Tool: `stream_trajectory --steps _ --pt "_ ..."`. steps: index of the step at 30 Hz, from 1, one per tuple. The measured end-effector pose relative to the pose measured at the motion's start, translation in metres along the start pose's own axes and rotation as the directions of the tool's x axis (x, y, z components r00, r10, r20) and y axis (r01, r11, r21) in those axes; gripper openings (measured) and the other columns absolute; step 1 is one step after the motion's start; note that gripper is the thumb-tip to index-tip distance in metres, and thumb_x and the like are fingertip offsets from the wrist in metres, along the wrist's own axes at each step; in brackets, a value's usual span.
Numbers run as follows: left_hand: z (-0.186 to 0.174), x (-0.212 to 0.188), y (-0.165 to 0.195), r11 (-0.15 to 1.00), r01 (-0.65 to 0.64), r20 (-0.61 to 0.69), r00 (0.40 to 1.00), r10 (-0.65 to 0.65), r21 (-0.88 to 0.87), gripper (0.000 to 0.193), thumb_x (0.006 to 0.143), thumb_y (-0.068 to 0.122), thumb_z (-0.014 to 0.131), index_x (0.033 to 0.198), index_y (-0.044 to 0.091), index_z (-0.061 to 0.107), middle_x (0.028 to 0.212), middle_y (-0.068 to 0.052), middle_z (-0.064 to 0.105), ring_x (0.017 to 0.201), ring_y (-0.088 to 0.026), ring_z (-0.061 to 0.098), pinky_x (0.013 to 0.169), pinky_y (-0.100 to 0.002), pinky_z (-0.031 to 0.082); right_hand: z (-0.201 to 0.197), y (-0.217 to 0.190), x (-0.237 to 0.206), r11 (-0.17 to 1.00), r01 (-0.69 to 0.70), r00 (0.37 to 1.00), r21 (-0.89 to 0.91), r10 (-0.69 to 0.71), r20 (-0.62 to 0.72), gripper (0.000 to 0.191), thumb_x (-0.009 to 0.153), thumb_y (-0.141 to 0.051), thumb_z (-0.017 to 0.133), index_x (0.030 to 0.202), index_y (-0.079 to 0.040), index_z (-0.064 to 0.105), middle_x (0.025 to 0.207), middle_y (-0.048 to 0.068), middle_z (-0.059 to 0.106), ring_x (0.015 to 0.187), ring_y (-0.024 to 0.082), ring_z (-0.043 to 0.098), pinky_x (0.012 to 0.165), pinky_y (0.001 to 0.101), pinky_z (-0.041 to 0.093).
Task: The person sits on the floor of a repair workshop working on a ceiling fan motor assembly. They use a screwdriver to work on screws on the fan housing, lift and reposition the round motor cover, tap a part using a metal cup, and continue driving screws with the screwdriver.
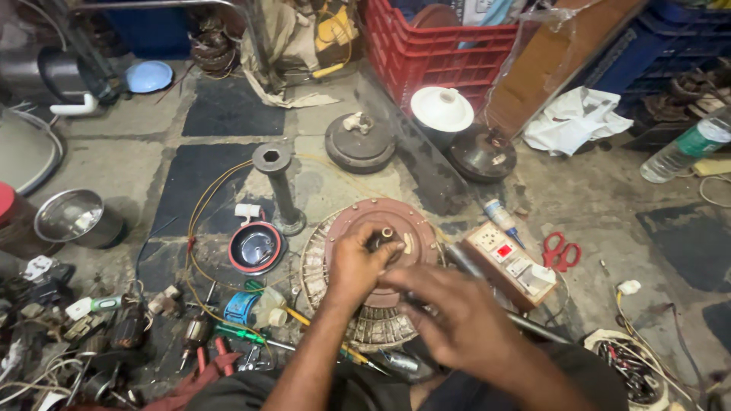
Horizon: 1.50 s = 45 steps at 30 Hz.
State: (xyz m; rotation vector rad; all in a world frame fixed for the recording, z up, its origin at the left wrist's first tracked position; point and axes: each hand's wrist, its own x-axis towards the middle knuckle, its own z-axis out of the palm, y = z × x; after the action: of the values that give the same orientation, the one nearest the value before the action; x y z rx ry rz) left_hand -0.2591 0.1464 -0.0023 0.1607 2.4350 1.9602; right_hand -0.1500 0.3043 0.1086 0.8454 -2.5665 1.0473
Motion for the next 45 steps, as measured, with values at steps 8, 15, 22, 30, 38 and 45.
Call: stream_trajectory --steps 8,15,22,30,38,45 --pt "0.024 -0.019 0.006 0.934 -0.289 -0.367 0.862 0.348 0.208 0.023 0.082 0.012 0.084 0.097 0.002 0.069 0.092 -0.015 0.073 0.084 -0.029 0.071 0.074 -0.04 0.056 -0.029 0.043 -0.007 0.97 -0.123 0.889 0.211 0.202 -0.41 0.054 0.096 -0.005 0.068 0.145 -0.005 0.046 0.12 0.014 0.071 0.109 0.02 0.072 0.096 0.0338 0.06" --pt "-0.007 -0.003 0.002 0.97 -0.23 0.055 0.973 0.226 0.082 0.029 0.09 0.002 0.068 0.118 0.01 0.073 0.104 -0.013 0.078 0.096 -0.027 0.078 0.085 -0.035 0.059 -0.04 0.082 0.03 0.972 -0.155 0.876 0.178 0.218 -0.43 0.055 0.098 0.003 0.063 0.15 -0.005 0.045 0.13 0.013 0.064 0.12 0.02 0.065 0.095 0.0305 0.058" --pt "0.012 -0.02 -0.003 0.93 -0.366 -0.129 0.921 0.369 0.042 0.038 0.093 0.002 0.064 0.132 0.004 0.062 0.117 -0.019 0.071 0.109 -0.034 0.071 0.094 -0.039 0.054 -0.021 0.085 0.053 0.981 -0.192 0.906 0.024 0.187 -0.381 0.058 0.095 0.003 0.065 0.148 -0.008 0.048 0.125 0.013 0.068 0.112 0.022 0.069 0.092 0.0345 0.058" --pt "0.023 -0.02 -0.008 0.935 -0.325 -0.233 0.907 0.351 0.14 0.033 0.094 -0.001 0.062 0.126 0.004 0.065 0.108 -0.02 0.073 0.101 -0.037 0.071 0.085 -0.041 0.055 -0.022 0.082 0.062 0.986 -0.165 0.923 -0.009 0.151 -0.354 0.058 0.094 0.003 0.066 0.148 -0.006 0.047 0.122 0.014 0.069 0.11 0.023 0.072 0.092 0.0351 0.06" --pt "0.03 -0.017 -0.011 0.95 -0.291 -0.359 0.88 0.312 0.111 0.019 0.088 0.006 0.072 0.105 0.004 0.064 0.096 -0.015 0.071 0.092 -0.034 0.071 0.08 -0.041 0.055 -0.025 0.081 0.063 0.987 -0.155 0.932 -0.032 0.135 -0.337 0.058 0.094 0.003 0.066 0.149 -0.007 0.047 0.122 0.014 0.07 0.112 0.023 0.071 0.093 0.0352 0.058" --pt "0.031 -0.019 -0.002 0.889 -0.316 -0.392 0.811 0.434 0.33 0.038 0.083 0.015 0.079 0.114 0.003 0.06 0.103 -0.015 0.062 0.098 -0.035 0.06 0.087 -0.047 0.044 -0.025 0.082 0.066 0.99 -0.142 0.936 0.017 0.14 -0.323 0.058 0.095 0.002 0.065 0.149 -0.007 0.046 0.123 0.014 0.068 0.111 0.021 0.07 0.093 0.0331 0.06"
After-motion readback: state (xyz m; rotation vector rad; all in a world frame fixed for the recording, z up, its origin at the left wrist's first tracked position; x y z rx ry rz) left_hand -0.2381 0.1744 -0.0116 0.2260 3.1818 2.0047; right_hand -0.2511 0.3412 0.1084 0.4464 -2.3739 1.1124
